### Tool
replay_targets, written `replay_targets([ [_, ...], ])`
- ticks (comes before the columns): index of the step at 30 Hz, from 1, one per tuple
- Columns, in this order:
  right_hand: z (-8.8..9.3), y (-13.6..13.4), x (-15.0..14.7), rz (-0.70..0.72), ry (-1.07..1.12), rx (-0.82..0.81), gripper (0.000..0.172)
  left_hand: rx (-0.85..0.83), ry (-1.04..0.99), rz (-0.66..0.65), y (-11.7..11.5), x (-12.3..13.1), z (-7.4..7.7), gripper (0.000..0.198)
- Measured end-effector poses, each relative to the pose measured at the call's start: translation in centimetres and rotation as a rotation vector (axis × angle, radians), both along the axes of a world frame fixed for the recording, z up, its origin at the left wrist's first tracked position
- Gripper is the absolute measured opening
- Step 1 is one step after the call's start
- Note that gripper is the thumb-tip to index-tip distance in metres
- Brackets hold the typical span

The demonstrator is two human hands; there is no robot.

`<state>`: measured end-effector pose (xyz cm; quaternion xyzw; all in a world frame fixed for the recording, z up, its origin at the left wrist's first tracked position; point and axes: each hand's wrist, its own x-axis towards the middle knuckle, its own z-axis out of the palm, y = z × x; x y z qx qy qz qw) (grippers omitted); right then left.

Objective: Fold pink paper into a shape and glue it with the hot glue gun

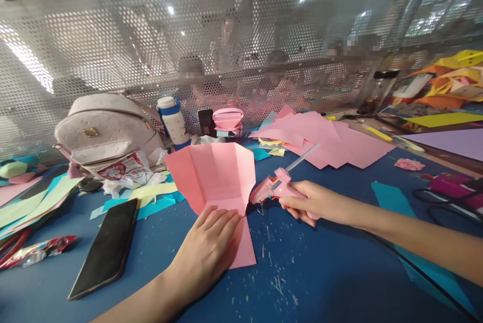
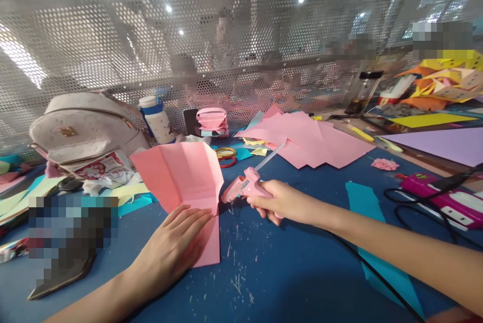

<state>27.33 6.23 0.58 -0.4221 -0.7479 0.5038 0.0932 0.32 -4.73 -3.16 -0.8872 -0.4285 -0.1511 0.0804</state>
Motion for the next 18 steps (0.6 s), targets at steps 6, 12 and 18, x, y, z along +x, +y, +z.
replay_targets([
  [6, -0.7, 0.2, 0.5, 0.012, 0.14, -0.209, 0.038, -0.006, 0.024, -0.009, 0.3, 0.3, 0.4, 0.044],
  [12, 0.1, -0.8, 0.2, -0.011, 0.135, -0.234, 0.039, -0.091, -0.027, 0.03, 0.2, 0.6, 1.0, 0.039],
  [18, 0.6, -1.0, 0.7, -0.047, 0.112, -0.149, 0.038, -0.115, -0.008, 0.038, 0.1, 0.5, 1.0, 0.038],
])
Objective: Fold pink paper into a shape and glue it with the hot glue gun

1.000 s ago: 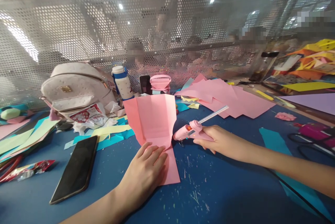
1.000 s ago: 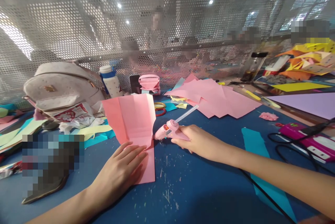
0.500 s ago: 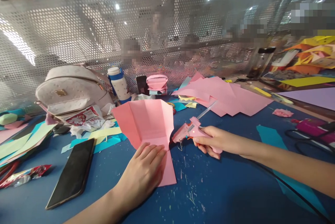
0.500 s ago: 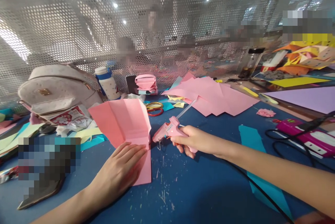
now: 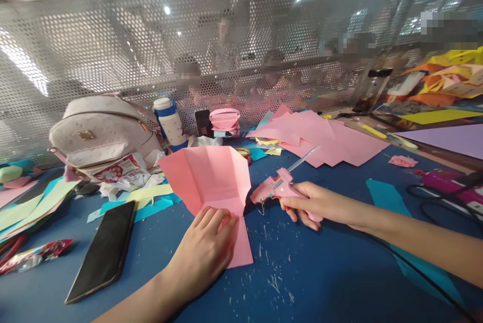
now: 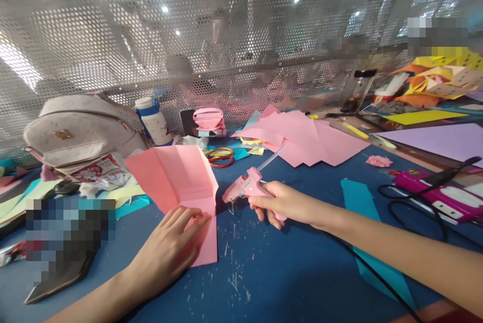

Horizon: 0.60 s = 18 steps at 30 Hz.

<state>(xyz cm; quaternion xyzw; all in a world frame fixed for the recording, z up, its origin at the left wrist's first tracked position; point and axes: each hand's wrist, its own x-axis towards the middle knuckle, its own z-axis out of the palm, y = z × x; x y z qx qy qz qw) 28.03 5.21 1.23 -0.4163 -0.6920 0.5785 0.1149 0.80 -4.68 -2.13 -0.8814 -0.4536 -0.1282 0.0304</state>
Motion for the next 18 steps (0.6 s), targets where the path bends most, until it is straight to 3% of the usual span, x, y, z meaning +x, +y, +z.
replay_targets([
  [5, -0.7, 0.7, 1.6, -0.02, 0.05, 0.011, 0.04, -0.02, 0.011, -0.005, 0.0, 0.0, 0.1, 0.039],
  [10, 0.3, 0.4, 2.5, -0.098, 0.139, -0.022, 0.043, -0.023, 0.007, 0.0, -0.1, 0.0, 0.2, 0.037],
  [15, 0.6, 2.6, 3.7, -0.312, 0.157, 0.202, 0.053, -0.012, -0.006, -0.002, -0.2, 0.1, 0.2, 0.036],
  [18, -0.2, 5.0, 5.1, -0.327, 0.058, 0.385, 0.057, -0.008, -0.006, -0.005, -0.2, 0.0, 0.2, 0.038],
])
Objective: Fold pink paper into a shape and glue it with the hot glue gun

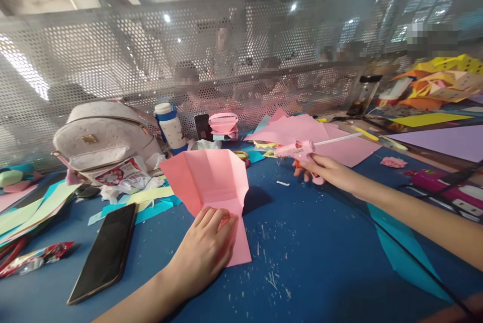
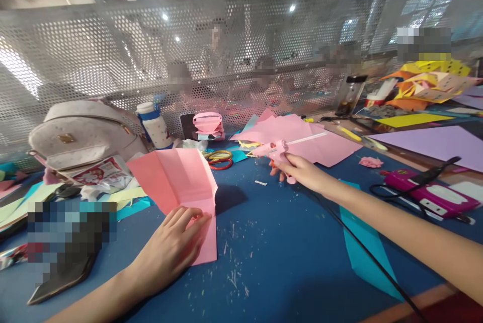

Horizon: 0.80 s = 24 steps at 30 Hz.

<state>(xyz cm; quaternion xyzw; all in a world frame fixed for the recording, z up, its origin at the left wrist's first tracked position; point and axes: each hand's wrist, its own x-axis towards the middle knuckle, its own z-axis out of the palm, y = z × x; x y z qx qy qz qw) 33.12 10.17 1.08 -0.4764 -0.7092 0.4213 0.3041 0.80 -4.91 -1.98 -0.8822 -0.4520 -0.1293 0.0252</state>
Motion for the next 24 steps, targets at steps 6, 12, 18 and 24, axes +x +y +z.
replay_targets([
  [6, -1.3, 1.8, 1.9, -0.023, -0.202, 0.068, 0.057, -0.012, 0.007, 0.0, -0.1, 0.0, 0.1, 0.038],
  [12, -3.0, 1.0, 2.2, -0.041, -0.26, 0.061, 0.063, -0.013, 0.004, 0.003, 0.0, -0.1, 0.1, 0.037],
  [18, -2.7, 0.6, 2.9, -0.044, -0.394, 0.142, 0.06, -0.003, -0.009, -0.007, 0.0, 0.0, 0.2, 0.036],
  [24, 0.3, -2.8, 3.5, -0.178, -0.812, 0.431, 0.033, 0.014, -0.008, -0.005, 0.0, -0.1, 0.1, 0.04],
])
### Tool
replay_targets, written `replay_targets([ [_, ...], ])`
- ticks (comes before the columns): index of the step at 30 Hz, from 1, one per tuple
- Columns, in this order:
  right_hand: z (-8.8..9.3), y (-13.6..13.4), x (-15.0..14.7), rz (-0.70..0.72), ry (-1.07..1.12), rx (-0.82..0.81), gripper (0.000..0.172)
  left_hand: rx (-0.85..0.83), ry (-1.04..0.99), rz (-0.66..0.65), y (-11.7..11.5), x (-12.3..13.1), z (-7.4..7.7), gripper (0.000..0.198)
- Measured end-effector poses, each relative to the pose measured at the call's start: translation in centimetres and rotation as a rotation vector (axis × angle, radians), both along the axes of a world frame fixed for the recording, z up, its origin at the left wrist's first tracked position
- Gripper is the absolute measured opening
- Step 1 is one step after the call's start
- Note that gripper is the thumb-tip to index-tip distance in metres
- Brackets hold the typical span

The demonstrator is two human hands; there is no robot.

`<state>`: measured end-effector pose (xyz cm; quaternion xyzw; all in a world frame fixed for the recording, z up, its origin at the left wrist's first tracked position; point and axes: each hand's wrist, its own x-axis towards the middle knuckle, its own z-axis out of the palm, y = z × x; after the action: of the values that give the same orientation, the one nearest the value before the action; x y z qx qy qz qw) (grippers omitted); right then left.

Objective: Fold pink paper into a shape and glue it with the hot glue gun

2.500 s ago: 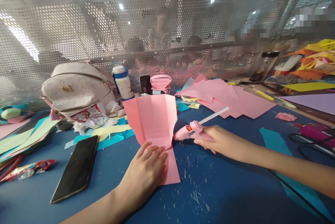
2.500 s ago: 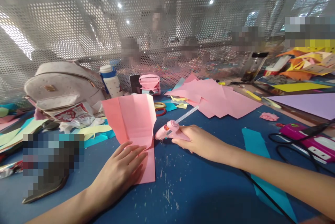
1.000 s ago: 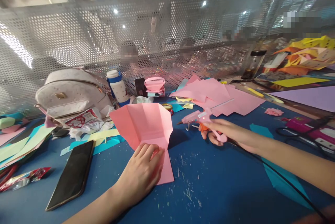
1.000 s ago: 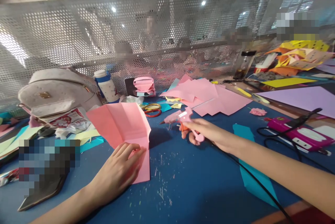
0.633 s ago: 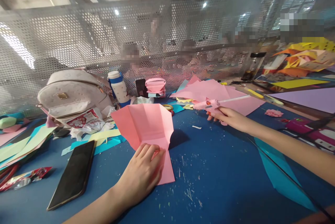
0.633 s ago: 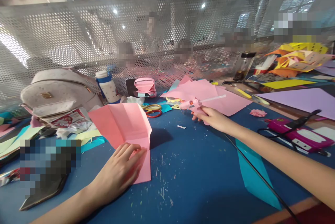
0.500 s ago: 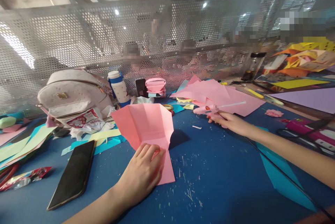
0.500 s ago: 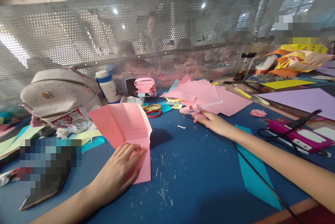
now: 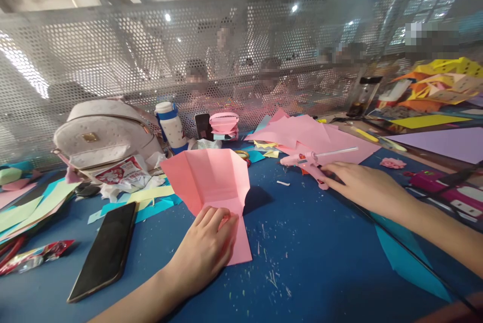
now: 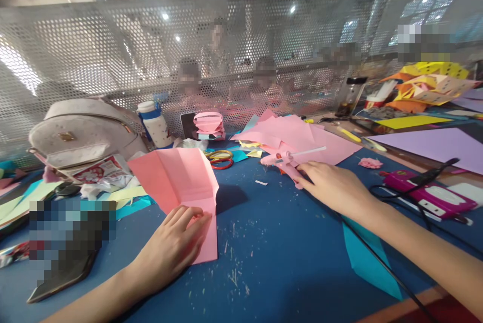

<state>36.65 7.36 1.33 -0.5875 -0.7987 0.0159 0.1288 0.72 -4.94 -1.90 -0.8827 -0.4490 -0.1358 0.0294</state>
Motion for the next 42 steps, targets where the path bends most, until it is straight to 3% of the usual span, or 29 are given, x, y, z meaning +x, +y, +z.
replay_targets([
  [3, 1.0, -2.6, -1.6, 0.031, -0.178, 0.101, 0.029, 0.019, 0.003, -0.009, 0.0, 0.0, -0.1, 0.038],
  [6, 0.4, -3.7, -4.0, 0.341, -0.104, -0.013, 0.026, 0.026, 0.012, -0.014, 0.0, -0.1, -0.1, 0.036],
  [8, -0.7, -3.2, -5.5, 0.452, -0.118, 0.081, 0.031, 0.031, 0.017, -0.014, 0.0, -0.1, -0.1, 0.036],
  [11, -2.2, -1.3, -7.2, 0.426, -0.206, 0.228, 0.027, 0.038, 0.018, -0.017, -0.1, -0.1, -0.1, 0.038],
  [15, -2.9, 0.4, -8.3, 0.437, -0.158, 0.171, 0.017, 0.046, 0.001, -0.025, -0.1, -0.2, -0.1, 0.037],
  [18, -2.3, -0.1, -9.0, 0.507, -0.079, 0.126, 0.015, 0.058, -0.02, -0.027, -0.1, -0.3, -0.2, 0.036],
  [22, -0.5, -2.8, -10.7, 0.599, 0.017, 0.082, 0.016, 0.067, -0.035, -0.028, -0.1, -0.3, -0.3, 0.036],
  [27, 0.3, -6.3, -13.2, 0.833, -0.159, 0.168, 0.031, 0.058, -0.045, -0.032, -0.2, -0.3, -0.3, 0.039],
  [31, -1.1, -7.0, -14.3, 0.817, -0.296, 0.249, 0.03, 0.049, -0.025, -0.026, -0.3, -0.3, -0.3, 0.039],
  [36, -2.1, -6.6, -14.5, 0.79, -0.307, 0.251, 0.021, 0.03, -0.006, -0.012, -0.3, -0.4, -0.3, 0.04],
  [42, -2.3, -5.7, -14.3, 0.768, -0.257, 0.238, 0.04, 0.041, -0.006, -0.011, -0.3, -0.6, -0.2, 0.041],
])
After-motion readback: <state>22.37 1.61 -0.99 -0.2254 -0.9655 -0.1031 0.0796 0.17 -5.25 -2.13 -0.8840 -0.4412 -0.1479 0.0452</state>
